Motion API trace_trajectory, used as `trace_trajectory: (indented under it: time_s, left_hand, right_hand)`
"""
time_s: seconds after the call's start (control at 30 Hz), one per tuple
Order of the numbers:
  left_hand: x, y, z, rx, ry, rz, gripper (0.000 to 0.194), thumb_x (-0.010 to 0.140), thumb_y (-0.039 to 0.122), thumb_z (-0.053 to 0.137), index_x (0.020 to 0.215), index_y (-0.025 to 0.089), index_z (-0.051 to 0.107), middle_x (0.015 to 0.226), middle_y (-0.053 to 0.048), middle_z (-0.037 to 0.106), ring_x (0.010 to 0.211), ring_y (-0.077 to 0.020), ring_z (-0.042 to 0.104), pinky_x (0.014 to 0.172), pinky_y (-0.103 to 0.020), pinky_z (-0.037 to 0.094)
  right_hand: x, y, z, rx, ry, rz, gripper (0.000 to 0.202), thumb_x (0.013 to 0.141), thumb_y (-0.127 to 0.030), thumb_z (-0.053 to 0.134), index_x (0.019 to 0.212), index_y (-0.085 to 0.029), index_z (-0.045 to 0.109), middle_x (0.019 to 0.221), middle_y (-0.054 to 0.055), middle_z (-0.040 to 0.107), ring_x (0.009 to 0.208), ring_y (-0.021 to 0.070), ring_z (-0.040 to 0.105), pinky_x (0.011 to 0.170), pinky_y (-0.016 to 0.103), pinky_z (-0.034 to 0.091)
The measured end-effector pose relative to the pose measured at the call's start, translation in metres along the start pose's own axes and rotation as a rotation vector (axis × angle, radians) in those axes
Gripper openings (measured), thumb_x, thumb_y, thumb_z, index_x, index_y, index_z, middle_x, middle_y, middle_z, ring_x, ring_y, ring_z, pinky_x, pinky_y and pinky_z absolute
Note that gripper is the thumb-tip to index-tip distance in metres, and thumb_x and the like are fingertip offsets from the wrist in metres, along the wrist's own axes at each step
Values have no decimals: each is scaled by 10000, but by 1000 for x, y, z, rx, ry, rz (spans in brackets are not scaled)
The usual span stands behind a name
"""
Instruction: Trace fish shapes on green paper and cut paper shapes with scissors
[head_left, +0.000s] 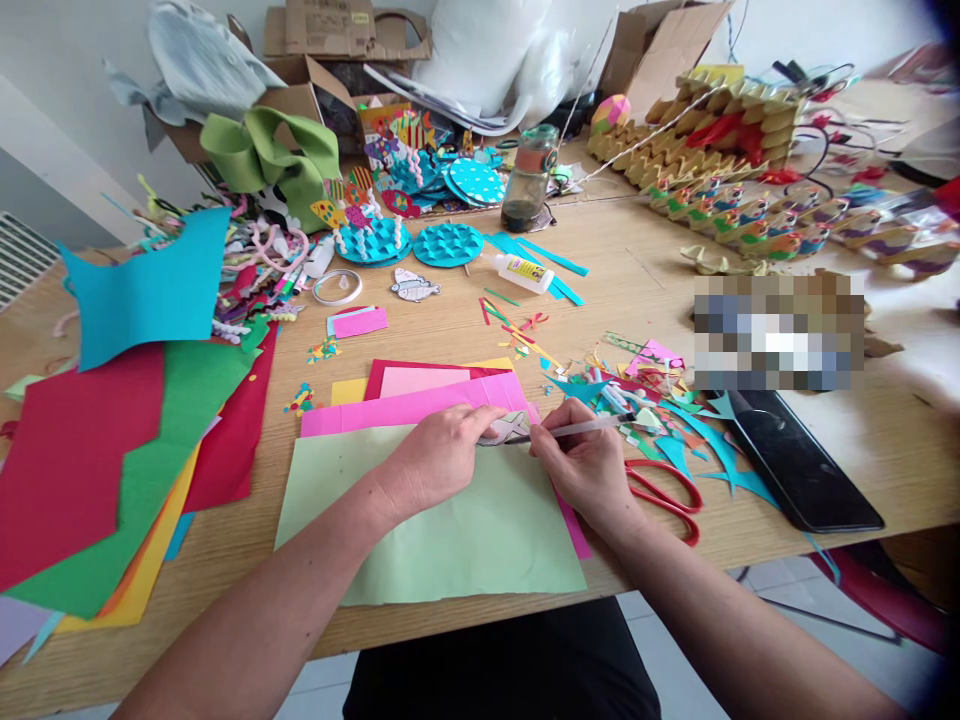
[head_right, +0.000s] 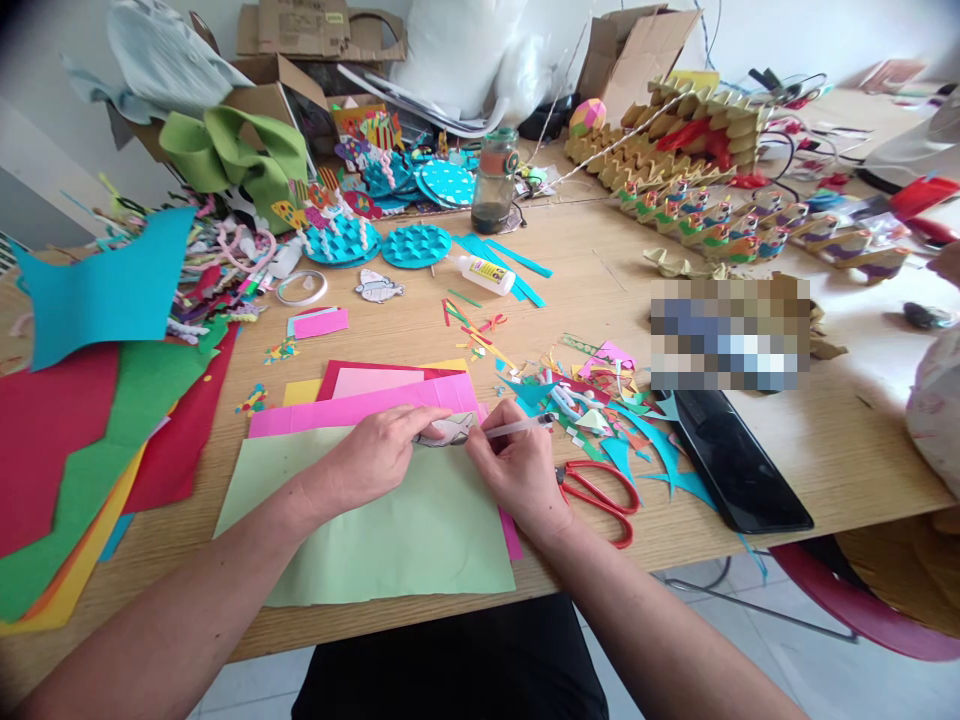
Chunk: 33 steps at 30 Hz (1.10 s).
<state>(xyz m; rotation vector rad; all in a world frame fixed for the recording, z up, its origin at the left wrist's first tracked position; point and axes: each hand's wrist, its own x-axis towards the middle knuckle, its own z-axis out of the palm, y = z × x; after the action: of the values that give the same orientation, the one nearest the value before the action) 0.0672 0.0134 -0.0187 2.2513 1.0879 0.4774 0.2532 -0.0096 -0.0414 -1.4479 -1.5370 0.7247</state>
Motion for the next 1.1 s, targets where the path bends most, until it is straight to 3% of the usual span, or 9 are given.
trace_trajectory:
  time_s: [1.1]
  left_hand:
    - [0,0,0,-1,6,1,515,754,-56,358,1177,155,562,1051,-68,693,1016,-188,624,877,-335,507]
  right_hand:
    - [-1,0,0,10,13,17,190,752,-206,602,628,-222,459,516,-39,496,431,105,417,415,242,306]
